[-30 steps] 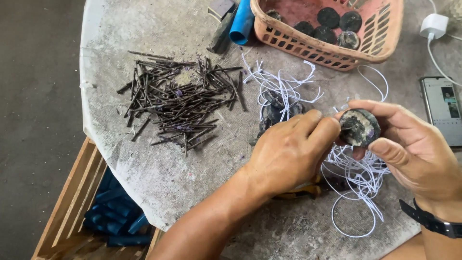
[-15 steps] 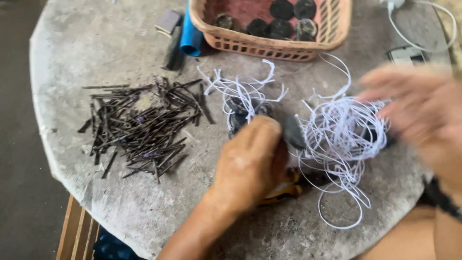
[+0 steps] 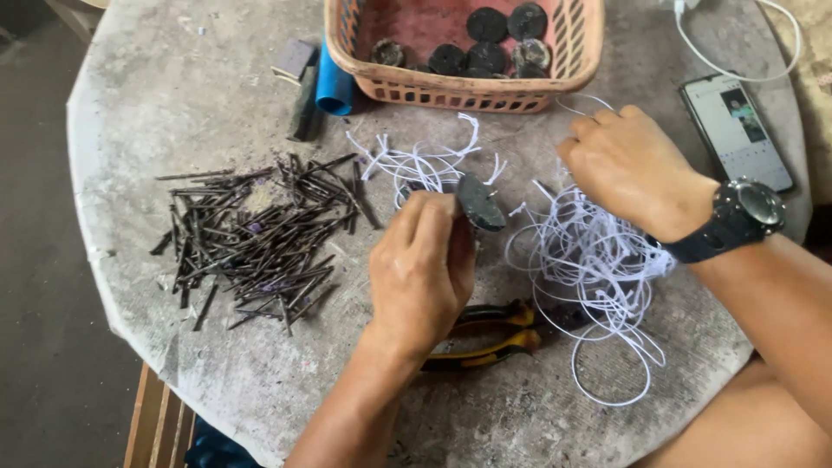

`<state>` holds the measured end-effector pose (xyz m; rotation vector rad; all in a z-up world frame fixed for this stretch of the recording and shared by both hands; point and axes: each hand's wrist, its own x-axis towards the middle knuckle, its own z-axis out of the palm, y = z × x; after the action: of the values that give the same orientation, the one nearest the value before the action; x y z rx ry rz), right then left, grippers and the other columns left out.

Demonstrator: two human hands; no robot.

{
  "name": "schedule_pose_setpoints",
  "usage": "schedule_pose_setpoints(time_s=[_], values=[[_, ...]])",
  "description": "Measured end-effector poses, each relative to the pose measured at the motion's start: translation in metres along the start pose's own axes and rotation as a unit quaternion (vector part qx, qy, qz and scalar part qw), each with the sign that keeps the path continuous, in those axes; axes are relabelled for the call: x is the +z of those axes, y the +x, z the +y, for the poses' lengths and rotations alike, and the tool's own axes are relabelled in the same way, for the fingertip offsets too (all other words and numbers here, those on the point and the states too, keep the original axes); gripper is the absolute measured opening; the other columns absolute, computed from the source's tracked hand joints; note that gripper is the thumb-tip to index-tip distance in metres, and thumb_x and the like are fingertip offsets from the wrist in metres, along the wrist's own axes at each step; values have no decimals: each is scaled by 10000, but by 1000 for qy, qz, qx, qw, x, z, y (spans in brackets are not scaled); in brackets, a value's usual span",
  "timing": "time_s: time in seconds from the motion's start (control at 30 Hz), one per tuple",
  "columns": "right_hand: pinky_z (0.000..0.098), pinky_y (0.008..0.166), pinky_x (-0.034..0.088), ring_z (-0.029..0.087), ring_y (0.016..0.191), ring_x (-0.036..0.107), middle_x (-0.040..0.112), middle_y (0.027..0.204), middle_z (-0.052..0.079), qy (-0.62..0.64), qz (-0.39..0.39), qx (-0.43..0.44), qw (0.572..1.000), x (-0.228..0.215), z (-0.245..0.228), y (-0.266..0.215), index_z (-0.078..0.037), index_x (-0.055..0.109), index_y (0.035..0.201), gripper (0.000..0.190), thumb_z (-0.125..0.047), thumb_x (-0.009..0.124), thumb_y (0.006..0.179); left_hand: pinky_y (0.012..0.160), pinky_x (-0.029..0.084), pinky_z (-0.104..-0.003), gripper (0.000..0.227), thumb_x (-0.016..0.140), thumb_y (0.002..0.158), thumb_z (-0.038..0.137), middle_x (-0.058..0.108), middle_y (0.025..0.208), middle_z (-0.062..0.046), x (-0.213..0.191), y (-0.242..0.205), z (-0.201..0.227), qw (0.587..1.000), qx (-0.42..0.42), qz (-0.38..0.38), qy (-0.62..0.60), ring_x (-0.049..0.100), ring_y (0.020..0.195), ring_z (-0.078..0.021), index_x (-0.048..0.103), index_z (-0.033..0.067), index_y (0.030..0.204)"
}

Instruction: Threading cotton wicks through metal tabs and crimping them with pliers to secure the assembly.

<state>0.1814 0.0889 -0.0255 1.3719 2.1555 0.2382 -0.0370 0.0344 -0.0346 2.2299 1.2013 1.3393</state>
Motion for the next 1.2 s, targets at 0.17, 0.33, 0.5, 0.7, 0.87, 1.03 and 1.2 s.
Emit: schedule_pose_setpoints(time_s=[0.17,0.33,0.5,0.7,0.87,1.03,1.2], values=[[296,519,420,148,538,513,554,633,22,115,270,12,956,9,18,-12,-83,567,731,185,-169,545,892,471,444,-299,65,473,860,66,511,781,-104,-3,1,0,999,-29,2,21,509,616,-203,460,2,857],[281,726,441,151,729,438,434,803,41,664,396,85,628,7,20,-54,-61,432,840,277,-227,370,1052,495,438,-332,50,492,823,25,519,802,-121,-7,2,5,1000,-13,-5,23,512,626,-246,462,3,857],[103,422,183,-20,500,182,221,623,-144,880,323,52,344,-21,11,-79,-299,444,970,35,-326,433,951,571,448,-371,70,519,810,28,519,841,-126,-1,0,13,998,40,-47,8,526,707,-286,467,11,853],[144,475,123,7,501,105,166,599,-133,879,334,4,340,-31,-13,-90,-326,450,1005,78,-348,423,936,406,501,-303,32,460,830,-7,561,777,-104,4,-5,27,981,3,-137,-135,543,540,-193,476,13,812],[181,413,110,49,456,65,104,554,-59,836,393,54,379,-49,-37,-87,-236,379,949,132,-363,389,916,574,483,-321,41,435,824,18,559,823,-111,3,-6,32,963,-13,-155,-221,564,690,-246,468,3,844],[187,395,167,42,422,128,188,520,-53,805,413,1,427,-44,-48,-78,-164,419,946,98,-250,378,925,518,421,-275,28,435,862,77,511,698,-42,-3,-4,27,939,-84,-180,-282,504,585,-169,458,60,859],[168,386,190,32,437,156,236,565,-69,785,414,-17,460,-35,-46,-78,-142,408,962,113,-229,336,956,595,407,-217,120,436,889,198,506,729,25,-4,-3,20,884,-177,-154,-405,494,658,-81,484,119,813]])
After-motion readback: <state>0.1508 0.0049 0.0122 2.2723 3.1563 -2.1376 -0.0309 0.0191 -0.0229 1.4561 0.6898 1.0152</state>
